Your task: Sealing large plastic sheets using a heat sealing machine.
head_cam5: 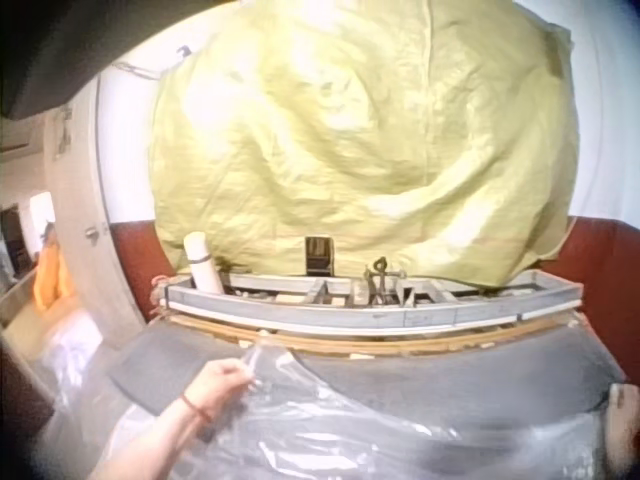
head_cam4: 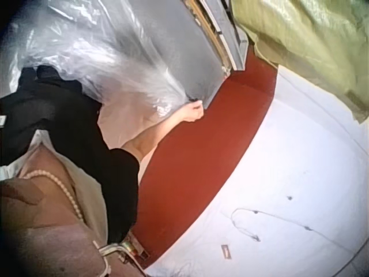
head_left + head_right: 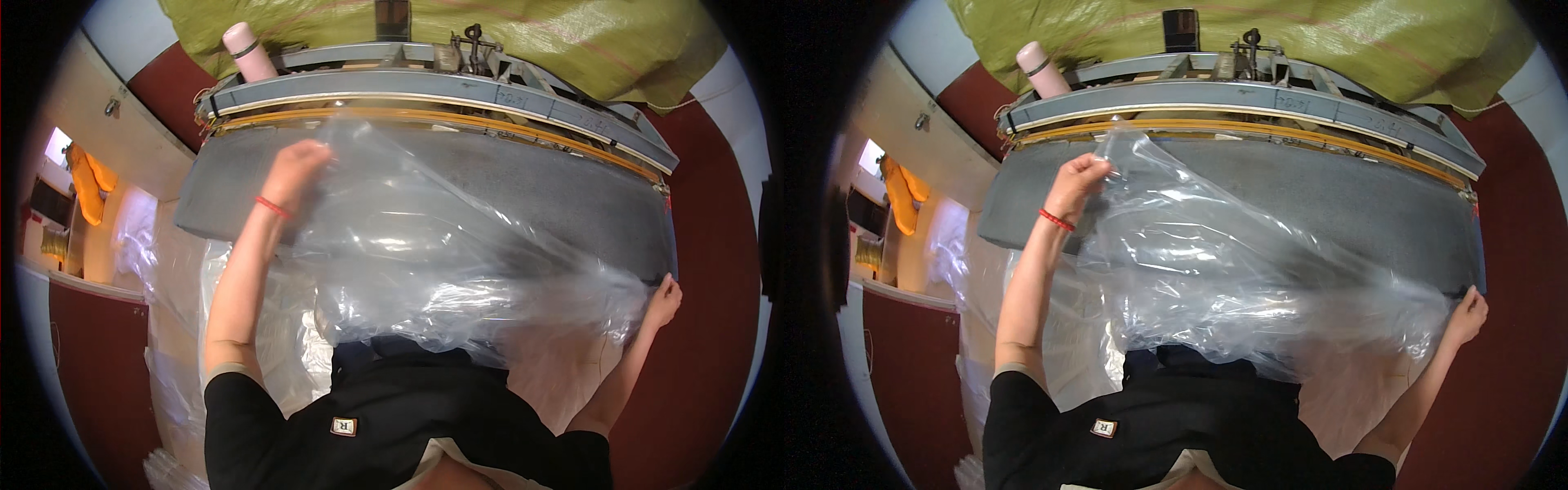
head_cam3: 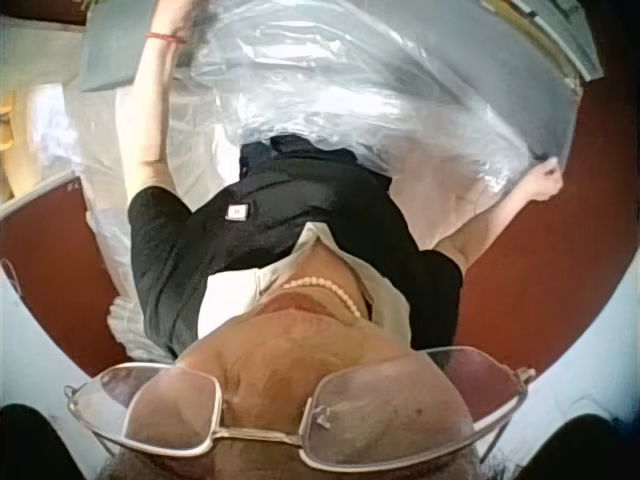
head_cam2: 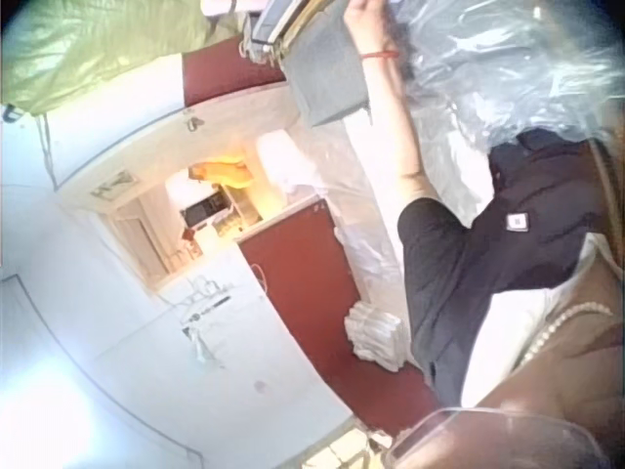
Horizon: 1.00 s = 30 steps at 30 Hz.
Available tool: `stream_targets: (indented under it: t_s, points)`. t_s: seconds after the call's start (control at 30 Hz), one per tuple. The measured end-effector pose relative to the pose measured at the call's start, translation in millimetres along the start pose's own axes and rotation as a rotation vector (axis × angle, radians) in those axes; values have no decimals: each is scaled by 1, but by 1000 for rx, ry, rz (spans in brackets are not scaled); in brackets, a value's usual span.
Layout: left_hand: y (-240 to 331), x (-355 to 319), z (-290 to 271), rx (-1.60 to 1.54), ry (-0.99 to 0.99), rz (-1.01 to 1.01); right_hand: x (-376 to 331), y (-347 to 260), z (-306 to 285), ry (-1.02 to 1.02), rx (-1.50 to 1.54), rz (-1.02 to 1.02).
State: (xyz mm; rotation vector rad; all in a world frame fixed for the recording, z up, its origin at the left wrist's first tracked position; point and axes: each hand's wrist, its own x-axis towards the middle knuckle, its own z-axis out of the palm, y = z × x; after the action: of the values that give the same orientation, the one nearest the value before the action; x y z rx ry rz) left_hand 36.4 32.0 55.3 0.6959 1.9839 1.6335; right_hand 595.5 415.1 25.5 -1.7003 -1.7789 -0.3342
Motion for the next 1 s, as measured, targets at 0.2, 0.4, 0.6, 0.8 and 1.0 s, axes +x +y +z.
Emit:
stream_targets:
  t_s: [0.2,0.4,0.6,0.8,1.0]
  points:
    - [33,-51,41,-24,-63,142,-31,-210,-65,-257,877,-339]
    - [51,-81,64,237,-20,363,-114,-391,-102,-857,1386,-912]
    - [42,-96,38,62,-284,244,-128,-419,-67,-1284,1573,-809]
    - [-98,-143,-60,627,-1119,-300,-36,-341,-2,-594,1337,-238]
    - [-106,-132,-325,1584,326,-282,50,-170,100,-92,762,-296]
